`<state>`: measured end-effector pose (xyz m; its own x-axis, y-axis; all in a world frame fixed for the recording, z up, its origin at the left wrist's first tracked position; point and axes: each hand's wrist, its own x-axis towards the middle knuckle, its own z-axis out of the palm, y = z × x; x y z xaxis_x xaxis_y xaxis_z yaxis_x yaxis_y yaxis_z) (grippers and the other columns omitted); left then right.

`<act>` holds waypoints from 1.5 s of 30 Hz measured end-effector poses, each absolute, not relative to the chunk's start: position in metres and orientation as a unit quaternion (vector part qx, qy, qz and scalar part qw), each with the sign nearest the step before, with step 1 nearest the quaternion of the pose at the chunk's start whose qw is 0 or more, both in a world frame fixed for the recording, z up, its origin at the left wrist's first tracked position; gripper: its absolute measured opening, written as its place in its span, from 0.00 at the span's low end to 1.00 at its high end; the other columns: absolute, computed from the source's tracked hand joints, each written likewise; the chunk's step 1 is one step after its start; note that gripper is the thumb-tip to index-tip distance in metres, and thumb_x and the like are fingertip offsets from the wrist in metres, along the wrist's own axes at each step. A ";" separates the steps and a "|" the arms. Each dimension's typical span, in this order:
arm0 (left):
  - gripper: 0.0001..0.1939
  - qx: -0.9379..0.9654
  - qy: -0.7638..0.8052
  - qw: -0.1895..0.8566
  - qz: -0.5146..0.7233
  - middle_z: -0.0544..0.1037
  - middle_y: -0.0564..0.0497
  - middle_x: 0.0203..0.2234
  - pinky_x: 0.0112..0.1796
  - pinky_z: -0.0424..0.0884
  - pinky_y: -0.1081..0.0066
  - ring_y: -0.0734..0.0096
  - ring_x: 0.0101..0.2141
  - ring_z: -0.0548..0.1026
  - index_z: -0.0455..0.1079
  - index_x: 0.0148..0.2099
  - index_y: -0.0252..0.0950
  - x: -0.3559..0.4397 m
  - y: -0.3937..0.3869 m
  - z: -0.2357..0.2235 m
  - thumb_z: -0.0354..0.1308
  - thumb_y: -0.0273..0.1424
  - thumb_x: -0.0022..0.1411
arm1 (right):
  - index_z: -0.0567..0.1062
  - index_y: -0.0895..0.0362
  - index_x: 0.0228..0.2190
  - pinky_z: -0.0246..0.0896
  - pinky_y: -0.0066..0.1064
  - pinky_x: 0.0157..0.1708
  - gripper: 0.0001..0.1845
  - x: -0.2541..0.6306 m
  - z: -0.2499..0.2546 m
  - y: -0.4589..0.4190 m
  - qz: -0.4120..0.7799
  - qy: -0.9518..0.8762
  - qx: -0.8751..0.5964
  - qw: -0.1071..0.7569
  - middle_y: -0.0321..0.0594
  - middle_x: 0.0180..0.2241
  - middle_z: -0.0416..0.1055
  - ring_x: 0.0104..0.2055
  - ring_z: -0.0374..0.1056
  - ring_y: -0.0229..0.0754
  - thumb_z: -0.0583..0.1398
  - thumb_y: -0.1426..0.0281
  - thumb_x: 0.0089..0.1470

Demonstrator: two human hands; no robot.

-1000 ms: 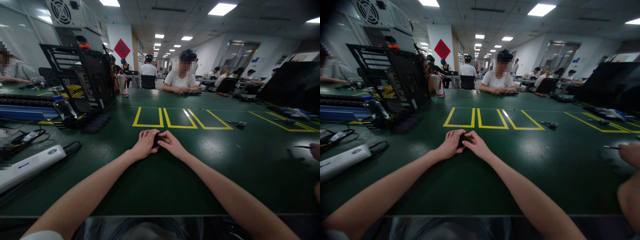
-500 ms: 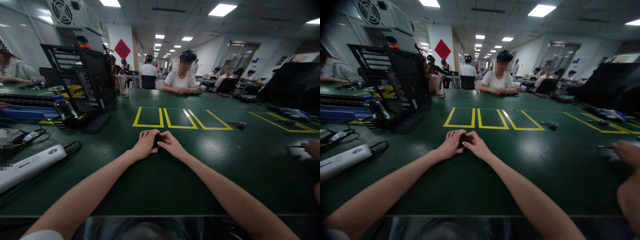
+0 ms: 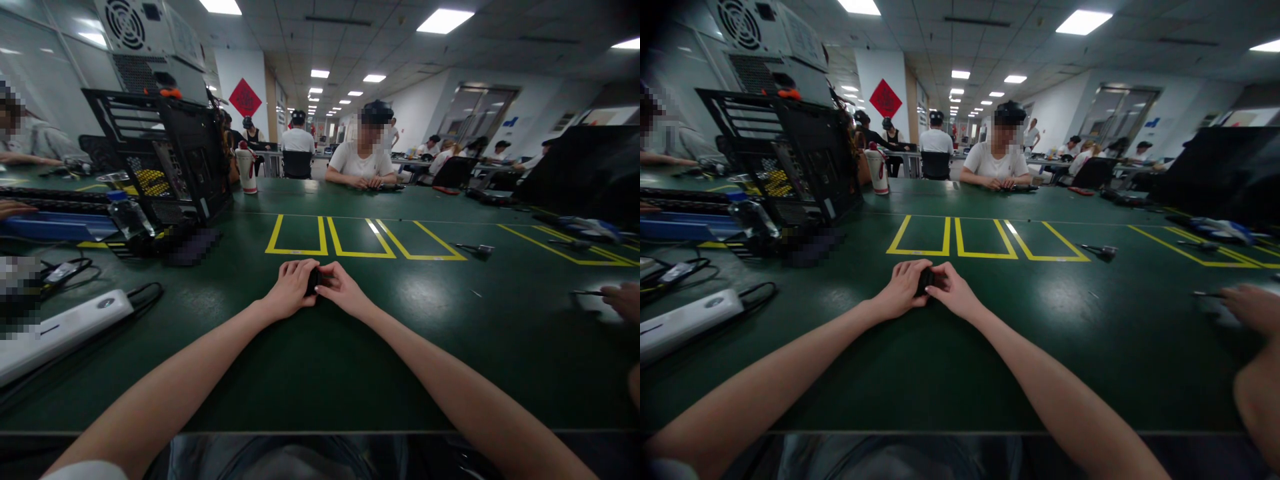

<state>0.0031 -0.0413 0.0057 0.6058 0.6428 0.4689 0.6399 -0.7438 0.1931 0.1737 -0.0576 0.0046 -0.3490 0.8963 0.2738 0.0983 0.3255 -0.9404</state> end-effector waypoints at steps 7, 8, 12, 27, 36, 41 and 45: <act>0.31 0.893 0.357 -0.015 0.275 0.61 0.42 0.48 0.47 0.54 0.55 0.56 0.48 0.59 0.47 0.54 0.35 0.005 -0.039 0.002 0.55 0.32 0.50 | 0.64 0.54 0.35 0.63 0.34 0.42 0.11 0.172 0.002 -0.056 0.449 -0.679 -0.355 0.460 0.35 0.36 0.65 0.39 0.67 0.37 0.58 0.69 0.46; 0.31 0.893 0.358 -0.014 0.272 0.61 0.42 0.48 0.47 0.54 0.55 0.56 0.48 0.59 0.47 0.54 0.35 0.005 -0.039 0.002 0.55 0.32 0.50 | 0.64 0.54 0.36 0.63 0.35 0.42 0.12 0.172 0.002 -0.056 0.444 -0.680 -0.358 0.461 0.36 0.37 0.65 0.40 0.67 0.37 0.58 0.69 0.46; 0.31 0.895 0.358 -0.009 0.266 0.61 0.43 0.48 0.48 0.54 0.55 0.56 0.48 0.59 0.46 0.54 0.36 0.004 -0.039 0.004 0.55 0.32 0.49 | 0.63 0.55 0.40 0.62 0.37 0.44 0.17 0.174 0.005 -0.056 0.439 -0.682 -0.383 0.442 0.41 0.42 0.64 0.43 0.65 0.40 0.58 0.68 0.46; 0.31 0.896 0.355 0.000 0.266 0.61 0.43 0.48 0.48 0.54 0.54 0.56 0.49 0.59 0.46 0.54 0.36 0.003 -0.041 0.007 0.55 0.32 0.50 | 0.64 0.54 0.38 0.61 0.37 0.45 0.14 0.174 0.005 -0.055 0.422 -0.684 -0.382 0.456 0.38 0.40 0.65 0.44 0.65 0.39 0.58 0.68 0.47; 0.33 0.895 0.359 -0.008 0.266 0.61 0.42 0.48 0.47 0.54 0.54 0.55 0.49 0.58 0.45 0.54 0.36 0.004 -0.040 0.004 0.55 0.30 0.48 | 0.63 0.54 0.38 0.62 0.35 0.44 0.17 0.173 0.003 -0.057 0.455 -0.685 -0.351 0.447 0.36 0.39 0.64 0.41 0.66 0.38 0.60 0.68 0.44; 0.31 0.895 0.356 0.002 0.270 0.61 0.43 0.48 0.48 0.54 0.54 0.55 0.49 0.59 0.46 0.54 0.37 0.003 -0.040 0.005 0.55 0.32 0.49 | 0.65 0.54 0.36 0.62 0.36 0.45 0.14 0.172 0.002 -0.054 0.424 -0.685 -0.373 0.461 0.36 0.37 0.66 0.42 0.66 0.39 0.59 0.67 0.45; 0.31 0.896 0.358 0.000 0.264 0.61 0.43 0.48 0.48 0.54 0.55 0.56 0.49 0.59 0.46 0.54 0.36 0.003 -0.040 0.005 0.55 0.32 0.49 | 0.64 0.55 0.41 0.61 0.39 0.46 0.18 0.174 0.005 -0.054 0.434 -0.684 -0.391 0.438 0.40 0.42 0.65 0.44 0.65 0.41 0.59 0.67 0.45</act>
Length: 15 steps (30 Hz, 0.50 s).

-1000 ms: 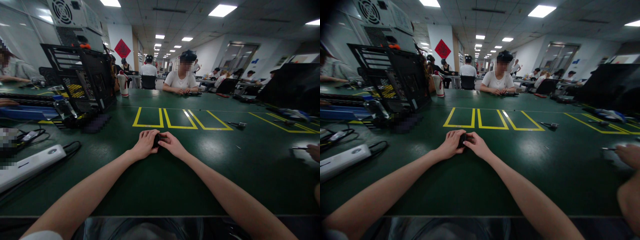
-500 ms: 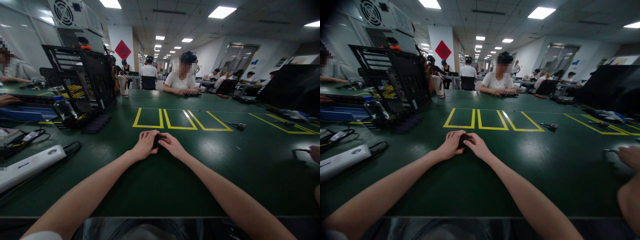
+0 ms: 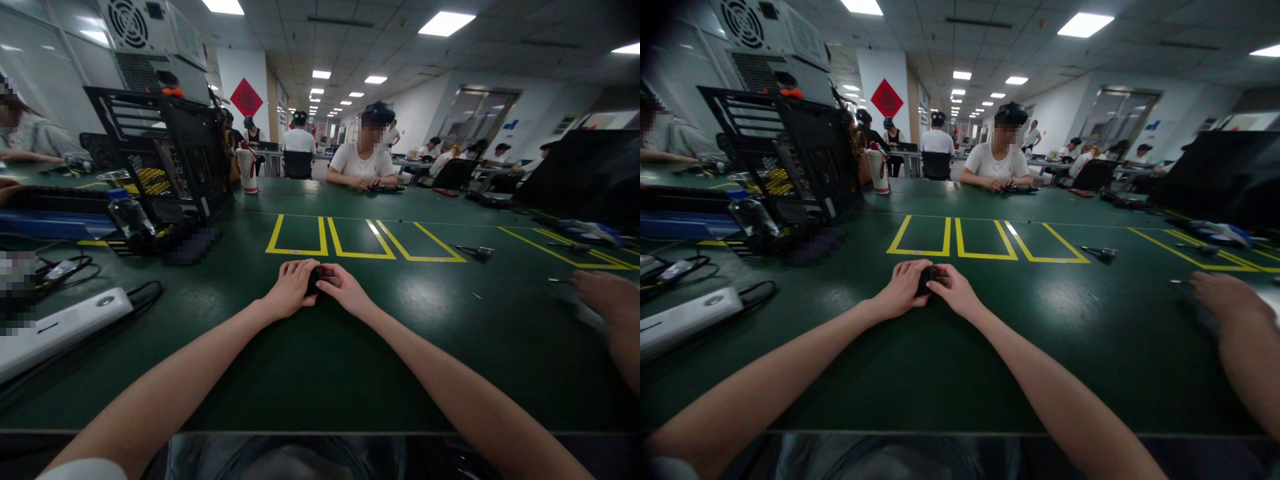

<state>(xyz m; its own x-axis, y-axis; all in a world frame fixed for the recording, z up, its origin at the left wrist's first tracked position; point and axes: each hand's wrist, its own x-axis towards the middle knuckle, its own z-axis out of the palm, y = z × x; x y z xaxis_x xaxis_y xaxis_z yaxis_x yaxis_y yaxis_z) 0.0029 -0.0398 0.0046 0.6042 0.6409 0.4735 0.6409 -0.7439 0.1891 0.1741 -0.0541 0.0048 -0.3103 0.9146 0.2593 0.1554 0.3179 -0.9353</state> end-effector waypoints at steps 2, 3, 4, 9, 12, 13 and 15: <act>0.32 -0.895 -0.360 0.002 -0.263 0.61 0.43 0.48 0.48 0.53 0.55 0.55 0.49 0.59 0.46 0.54 0.36 0.003 -0.040 0.004 0.55 0.32 0.49 | 0.64 0.55 0.40 0.61 0.39 0.46 0.18 0.175 0.006 -0.056 0.447 -0.685 -0.386 0.425 0.40 0.43 0.64 0.44 0.65 0.41 0.59 0.68 0.45; 0.32 -0.895 -0.361 0.002 -0.262 0.61 0.43 0.48 0.48 0.53 0.55 0.55 0.49 0.59 0.46 0.54 0.36 0.003 -0.040 0.004 0.55 0.32 0.49 | 0.64 0.55 0.40 0.61 0.39 0.46 0.18 0.175 0.007 -0.057 0.450 -0.686 -0.379 0.427 0.40 0.42 0.64 0.44 0.65 0.41 0.60 0.68 0.45; 0.32 -0.895 -0.361 0.002 -0.262 0.61 0.43 0.48 0.48 0.53 0.55 0.55 0.49 0.59 0.46 0.54 0.36 0.003 -0.040 0.003 0.55 0.32 0.49 | 0.63 0.55 0.39 0.61 0.38 0.46 0.18 0.175 0.007 -0.058 0.453 -0.687 -0.371 0.431 0.39 0.42 0.64 0.45 0.65 0.41 0.60 0.69 0.44; 0.31 -0.896 -0.354 0.002 -0.267 0.61 0.43 0.48 0.48 0.53 0.55 0.56 0.49 0.58 0.46 0.54 0.36 0.002 -0.041 0.005 0.55 0.32 0.50 | 0.63 0.54 0.36 0.62 0.38 0.44 0.15 0.173 0.005 -0.058 0.463 -0.677 -0.356 0.447 0.36 0.39 0.65 0.42 0.67 0.39 0.59 0.68 0.45; 0.31 -0.897 -0.351 0.001 -0.270 0.61 0.42 0.48 0.48 0.54 0.55 0.56 0.49 0.59 0.46 0.54 0.36 0.002 -0.041 0.006 0.54 0.32 0.50 | 0.65 0.54 0.35 0.61 0.38 0.45 0.13 0.173 0.005 -0.056 0.441 -0.682 -0.364 0.456 0.37 0.38 0.66 0.43 0.66 0.40 0.59 0.68 0.45; 0.31 -0.897 -0.349 0.000 -0.270 0.61 0.42 0.48 0.48 0.53 0.55 0.56 0.49 0.59 0.46 0.54 0.36 0.002 -0.041 0.006 0.54 0.32 0.50 | 0.65 0.54 0.36 0.60 0.38 0.46 0.14 0.173 0.005 -0.055 0.432 -0.684 -0.369 0.456 0.37 0.39 0.66 0.44 0.65 0.40 0.59 0.68 0.45; 0.31 -0.897 -0.350 -0.001 -0.270 0.60 0.42 0.48 0.48 0.53 0.55 0.56 0.49 0.58 0.46 0.54 0.35 0.003 -0.041 0.006 0.55 0.32 0.50 | 0.64 0.54 0.39 0.59 0.39 0.48 0.17 0.174 0.005 -0.055 0.423 -0.689 -0.383 0.447 0.39 0.42 0.65 0.46 0.64 0.41 0.59 0.69 0.45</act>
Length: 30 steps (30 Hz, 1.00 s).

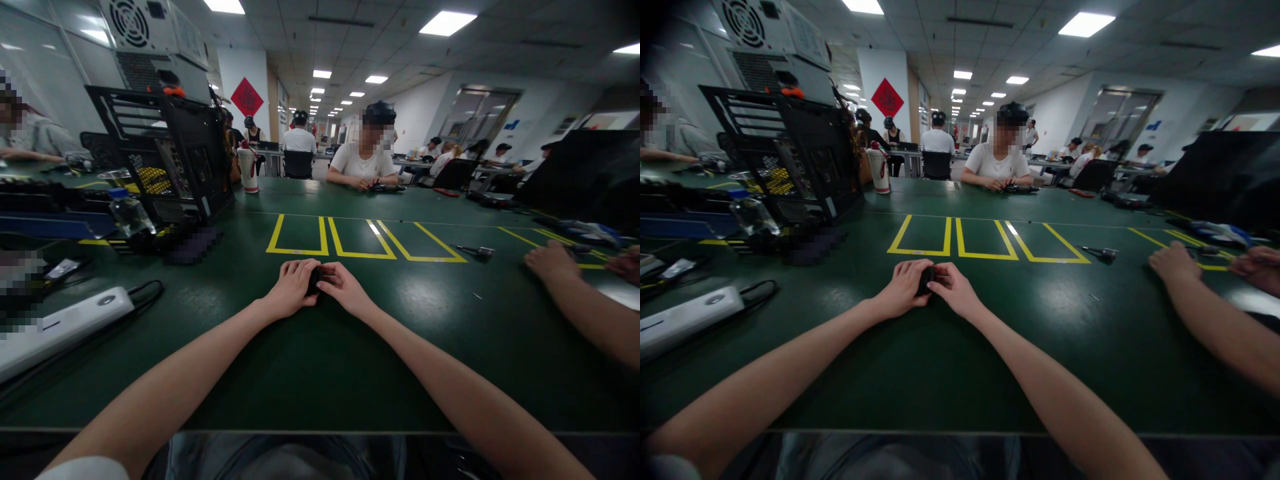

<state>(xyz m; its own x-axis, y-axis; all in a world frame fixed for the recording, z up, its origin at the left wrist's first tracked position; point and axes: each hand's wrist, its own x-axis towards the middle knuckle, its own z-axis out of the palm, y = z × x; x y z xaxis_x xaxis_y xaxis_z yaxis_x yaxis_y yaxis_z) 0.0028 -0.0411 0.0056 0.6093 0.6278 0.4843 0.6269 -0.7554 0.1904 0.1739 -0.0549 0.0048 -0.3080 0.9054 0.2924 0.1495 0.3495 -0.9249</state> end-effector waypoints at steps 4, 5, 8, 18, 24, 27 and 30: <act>0.31 0.896 0.355 -0.008 0.266 0.61 0.42 0.48 0.48 0.53 0.55 0.55 0.49 0.58 0.47 0.54 0.35 0.003 -0.040 0.004 0.55 0.31 0.49 | 0.64 0.55 0.40 0.60 0.39 0.46 0.18 0.175 0.005 -0.054 0.434 -0.692 -0.389 0.426 0.40 0.42 0.64 0.44 0.65 0.41 0.59 0.68 0.45; 0.31 0.896 0.356 -0.009 0.265 0.61 0.42 0.48 0.48 0.53 0.55 0.55 0.49 0.59 0.47 0.54 0.35 0.003 -0.040 0.003 0.55 0.31 0.49 | 0.64 0.55 0.40 0.60 0.39 0.46 0.18 0.175 0.004 -0.054 0.437 -0.692 -0.383 0.429 0.39 0.42 0.64 0.44 0.65 0.41 0.60 0.69 0.44; 0.32 0.895 0.359 -0.011 0.263 0.61 0.42 0.48 0.48 0.54 0.55 0.55 0.48 0.59 0.47 0.54 0.35 0.003 -0.040 0.003 0.55 0.31 0.48 | 0.63 0.54 0.37 0.61 0.37 0.45 0.17 0.174 0.003 -0.054 0.453 -0.683 -0.360 0.446 0.37 0.39 0.65 0.42 0.66 0.39 0.61 0.69 0.43; 0.30 0.895 0.356 -0.005 0.268 0.61 0.43 0.48 0.48 0.54 0.55 0.55 0.48 0.59 0.46 0.54 0.36 0.003 -0.041 0.005 0.54 0.32 0.50 | 0.64 0.54 0.41 0.61 0.39 0.46 0.17 0.174 0.005 -0.055 0.439 -0.682 -0.387 0.438 0.40 0.43 0.64 0.44 0.65 0.41 0.58 0.68 0.47; 0.32 0.895 0.356 -0.001 0.269 0.61 0.43 0.48 0.48 0.53 0.55 0.55 0.49 0.59 0.46 0.54 0.36 0.003 -0.040 0.004 0.55 0.32 0.49 | 0.63 0.54 0.39 0.61 0.38 0.46 0.17 0.175 0.006 -0.058 0.452 -0.686 -0.364 0.439 0.38 0.41 0.64 0.45 0.65 0.40 0.60 0.70 0.44; 0.31 0.895 0.356 -0.006 0.270 0.61 0.43 0.48 0.48 0.53 0.55 0.56 0.49 0.59 0.46 0.54 0.36 0.003 -0.040 0.004 0.55 0.32 0.50 | 0.63 0.54 0.36 0.62 0.37 0.45 0.14 0.174 0.005 -0.058 0.454 -0.678 -0.360 0.453 0.37 0.39 0.65 0.43 0.66 0.39 0.59 0.69 0.46; 0.31 0.896 0.355 -0.008 0.267 0.61 0.43 0.48 0.48 0.54 0.55 0.56 0.49 0.59 0.46 0.54 0.36 0.003 -0.040 0.005 0.54 0.32 0.50 | 0.64 0.54 0.36 0.61 0.38 0.46 0.13 0.173 0.005 -0.056 0.437 -0.683 -0.365 0.457 0.37 0.39 0.65 0.43 0.66 0.40 0.59 0.70 0.46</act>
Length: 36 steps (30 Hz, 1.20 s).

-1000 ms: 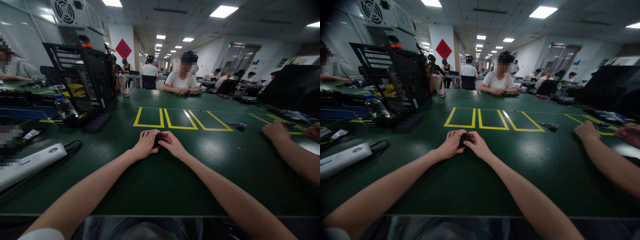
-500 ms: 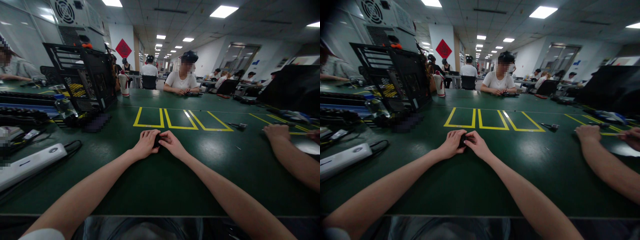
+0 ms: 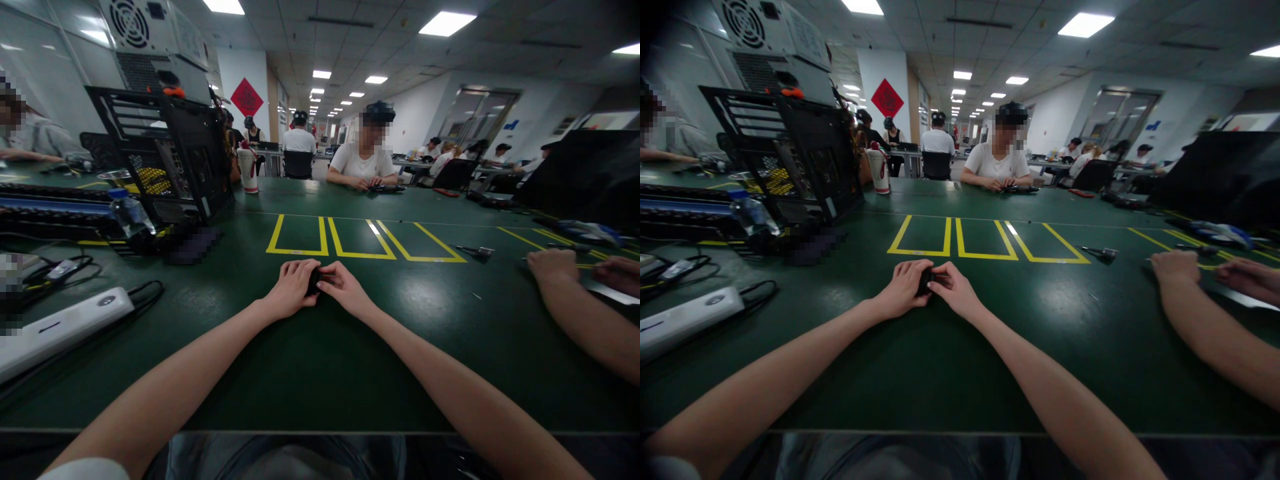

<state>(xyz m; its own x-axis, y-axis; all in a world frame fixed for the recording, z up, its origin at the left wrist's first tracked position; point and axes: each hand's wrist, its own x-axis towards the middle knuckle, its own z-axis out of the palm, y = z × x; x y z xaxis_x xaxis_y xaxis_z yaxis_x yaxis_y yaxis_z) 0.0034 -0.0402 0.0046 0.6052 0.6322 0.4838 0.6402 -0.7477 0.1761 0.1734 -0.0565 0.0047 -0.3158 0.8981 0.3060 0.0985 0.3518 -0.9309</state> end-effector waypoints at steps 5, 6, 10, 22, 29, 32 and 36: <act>0.31 -0.895 -0.360 0.010 -0.262 0.61 0.43 0.48 0.48 0.54 0.55 0.56 0.49 0.59 0.47 0.54 0.35 0.004 -0.041 0.005 0.55 0.31 0.49 | 0.63 0.55 0.42 0.59 0.39 0.48 0.18 0.175 0.006 -0.055 0.431 -0.692 -0.383 0.434 0.40 0.43 0.64 0.46 0.63 0.41 0.58 0.70 0.46; 0.31 -0.895 -0.360 0.011 -0.263 0.61 0.43 0.48 0.48 0.53 0.55 0.55 0.49 0.59 0.47 0.54 0.35 0.004 -0.041 0.005 0.55 0.31 0.49 | 0.63 0.55 0.42 0.59 0.39 0.48 0.18 0.175 0.006 -0.056 0.436 -0.693 -0.381 0.430 0.40 0.43 0.64 0.46 0.64 0.41 0.58 0.70 0.46; 0.32 -0.895 -0.359 0.009 -0.263 0.61 0.42 0.48 0.48 0.53 0.55 0.55 0.49 0.58 0.46 0.54 0.35 0.003 -0.041 0.004 0.55 0.31 0.48 | 0.63 0.54 0.39 0.61 0.38 0.45 0.18 0.174 0.006 -0.057 0.452 -0.691 -0.360 0.434 0.38 0.42 0.64 0.44 0.65 0.40 0.60 0.71 0.44; 0.31 -0.896 -0.357 -0.002 -0.265 0.61 0.43 0.48 0.48 0.53 0.54 0.55 0.49 0.58 0.46 0.54 0.37 0.003 -0.041 0.006 0.55 0.32 0.49 | 0.63 0.54 0.41 0.61 0.39 0.46 0.18 0.174 0.003 -0.055 0.434 -0.689 -0.382 0.436 0.40 0.43 0.63 0.45 0.64 0.41 0.58 0.68 0.46; 0.32 -0.895 -0.355 -0.003 -0.269 0.61 0.43 0.48 0.48 0.53 0.54 0.55 0.49 0.59 0.46 0.54 0.37 0.003 -0.041 0.006 0.55 0.32 0.50 | 0.63 0.54 0.37 0.62 0.36 0.44 0.15 0.173 0.003 -0.057 0.464 -0.674 -0.356 0.451 0.37 0.40 0.64 0.42 0.66 0.39 0.59 0.69 0.45; 0.31 -0.895 -0.356 0.001 -0.270 0.61 0.43 0.48 0.48 0.54 0.54 0.55 0.49 0.59 0.46 0.54 0.36 0.003 -0.041 0.005 0.55 0.33 0.50 | 0.64 0.54 0.35 0.63 0.36 0.43 0.12 0.173 0.002 -0.056 0.453 -0.673 -0.357 0.463 0.36 0.37 0.65 0.40 0.67 0.38 0.59 0.69 0.45; 0.31 -0.892 -0.360 0.008 -0.272 0.61 0.42 0.48 0.47 0.54 0.55 0.55 0.49 0.59 0.47 0.54 0.35 0.004 -0.040 0.004 0.55 0.31 0.49 | 0.64 0.54 0.40 0.60 0.37 0.47 0.17 0.175 0.001 -0.053 0.433 -0.684 -0.365 0.459 0.38 0.41 0.64 0.45 0.64 0.39 0.59 0.70 0.45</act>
